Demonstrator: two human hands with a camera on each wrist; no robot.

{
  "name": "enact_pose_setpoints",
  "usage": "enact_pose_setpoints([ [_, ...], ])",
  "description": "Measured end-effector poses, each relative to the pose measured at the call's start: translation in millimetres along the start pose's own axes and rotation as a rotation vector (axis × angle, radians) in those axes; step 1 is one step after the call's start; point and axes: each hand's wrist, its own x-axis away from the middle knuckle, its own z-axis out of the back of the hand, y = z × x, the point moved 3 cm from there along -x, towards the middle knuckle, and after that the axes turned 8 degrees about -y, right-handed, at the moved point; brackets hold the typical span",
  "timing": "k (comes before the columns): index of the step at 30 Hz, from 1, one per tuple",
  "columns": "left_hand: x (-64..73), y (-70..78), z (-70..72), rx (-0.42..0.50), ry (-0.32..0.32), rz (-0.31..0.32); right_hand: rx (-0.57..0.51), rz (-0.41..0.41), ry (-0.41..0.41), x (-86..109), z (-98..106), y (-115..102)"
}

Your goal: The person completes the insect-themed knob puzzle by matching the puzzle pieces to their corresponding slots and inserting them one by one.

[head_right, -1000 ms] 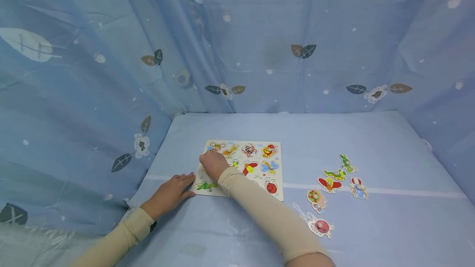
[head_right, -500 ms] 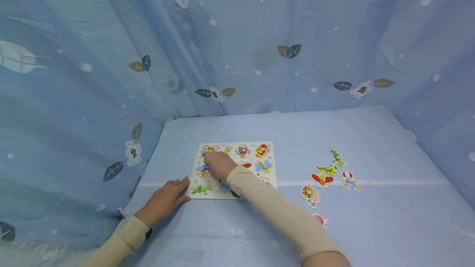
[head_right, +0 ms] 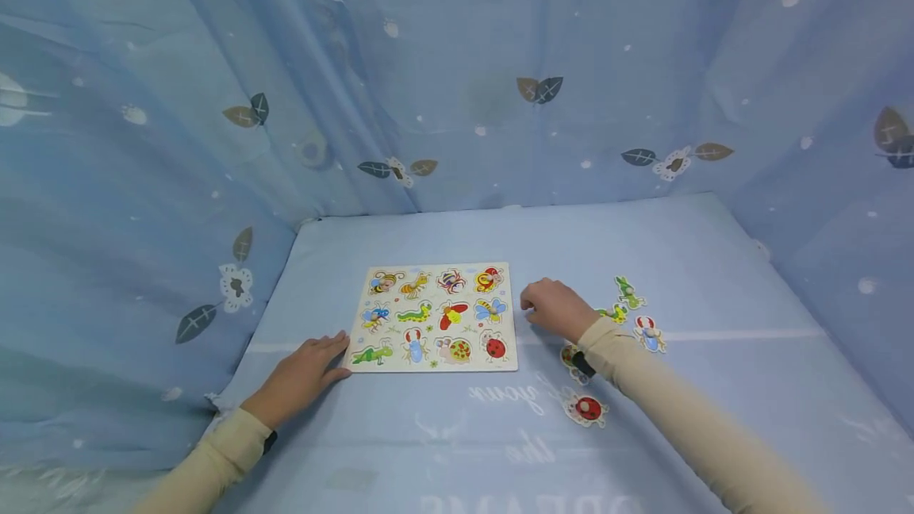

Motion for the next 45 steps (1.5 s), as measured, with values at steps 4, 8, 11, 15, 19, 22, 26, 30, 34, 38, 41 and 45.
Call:
enact_pose_setpoints([
  [4,1.3,-3.7,1.1,0.003,-0.008,0.017,0.014,-0.094,-0.020,29.7,-1.9,31.7],
  [8,2.6,-4.6,-0.9,0.004,-0.037,0.027,0.014,-0.137,-0.037,52.3,-6.7,53.6],
  [11,4.0,-4.6,-1.7,0.005,-0.044,0.035,-0.026,-0.137,-0.057,61.7,-10.3,62.7],
  [15,4.1,-3.9,0.1,0.011,-0.026,0.016,-0.068,-0.136,-0.060,66.0,-11.8,68.8],
  [19,3.1,-3.3,2.2,0.018,-0.017,0.010,-0.057,-0.139,-0.050,65.2,-9.3,69.2],
  [22,3.2,-3.0,2.5,0.017,-0.026,0.022,-0.048,-0.132,-0.048,64.8,-8.2,68.5],
  [26,4.1,-2.3,2.4,0.018,-0.020,0.023,-0.052,-0.152,-0.051,64.8,-9.4,69.3],
  [30,5.1,-1.5,2.9,0.018,-0.009,0.015,-0.050,-0.169,-0.050,63.8,-10.8,71.0],
  [34,5.3,-1.3,2.8,0.020,-0.005,0.011,-0.042,-0.139,-0.043,64.0,-9.7,71.8],
  [38,3.9,-2.1,1.2,0.022,0.004,0.009,-0.007,-0.082,-0.044,64.4,-6.9,71.2],
  [41,2.4,-2.1,0.3,0.017,0.009,0.002,0.008,-0.038,-0.048,61.9,-2.3,67.8],
  [45,1.0,-1.1,0.0,0.017,0.006,-0.001,-0.012,0.011,-0.046,50.6,8.4,52.5],
])
